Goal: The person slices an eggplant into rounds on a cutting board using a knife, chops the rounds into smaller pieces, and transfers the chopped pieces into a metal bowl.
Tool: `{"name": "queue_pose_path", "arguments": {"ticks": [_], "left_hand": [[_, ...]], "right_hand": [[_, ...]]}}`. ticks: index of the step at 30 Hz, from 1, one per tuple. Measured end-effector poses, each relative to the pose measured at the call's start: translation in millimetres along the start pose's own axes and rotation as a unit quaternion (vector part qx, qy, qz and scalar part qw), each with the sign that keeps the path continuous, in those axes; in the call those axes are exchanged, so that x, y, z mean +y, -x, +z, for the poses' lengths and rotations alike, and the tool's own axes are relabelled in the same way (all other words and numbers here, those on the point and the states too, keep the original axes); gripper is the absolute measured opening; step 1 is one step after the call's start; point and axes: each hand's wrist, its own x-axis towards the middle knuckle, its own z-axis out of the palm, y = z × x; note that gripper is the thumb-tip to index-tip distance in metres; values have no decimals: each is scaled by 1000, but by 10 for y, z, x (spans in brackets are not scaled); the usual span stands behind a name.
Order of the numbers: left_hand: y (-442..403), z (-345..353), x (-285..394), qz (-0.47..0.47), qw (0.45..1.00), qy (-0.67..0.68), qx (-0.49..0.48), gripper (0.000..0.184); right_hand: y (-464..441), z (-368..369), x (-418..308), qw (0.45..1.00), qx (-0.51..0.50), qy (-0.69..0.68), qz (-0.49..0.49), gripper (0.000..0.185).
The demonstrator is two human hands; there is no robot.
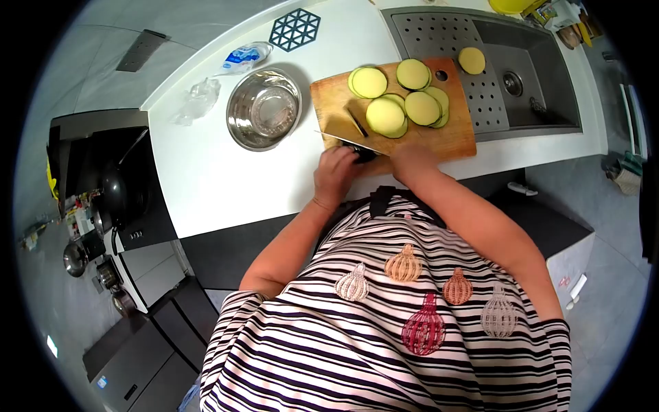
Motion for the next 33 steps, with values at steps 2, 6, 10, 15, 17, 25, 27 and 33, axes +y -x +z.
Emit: {"name": "queue_pose_path", "arguments": {"ticks": [2,6,10,15,17,25,27,33], "left_hand": [[63,-11,63,15,1000,-18,8,45],[98,-19,50,-26,999,-45,11,49],[156,-36,51,-61,998,-15,26,54],[98,-81,54,-102,995,-17,4,52],[10,-117,-5,-77,997,-25,-12,50],[-33,-51,-5,-20,1000,6,-3,48],[-58,4,26,4,1000,5,3,46],[-29,58,61,20,999,-15,29,36]], "right_hand": [[-16,74,-14,1000,-18,0,-18,16],[31,122,106,997,54,26,-55,16],[298,-110,302,995,31,-90,15,21],[691,-73,801,977,112,-158,86,27],[808,-64,863,968,131,-185,107,25],[906,-213,508,976,139,-164,30,19],[865,-260,391,977,139,-165,8,19],[831,-426,208,990,90,-101,-35,16]]}}
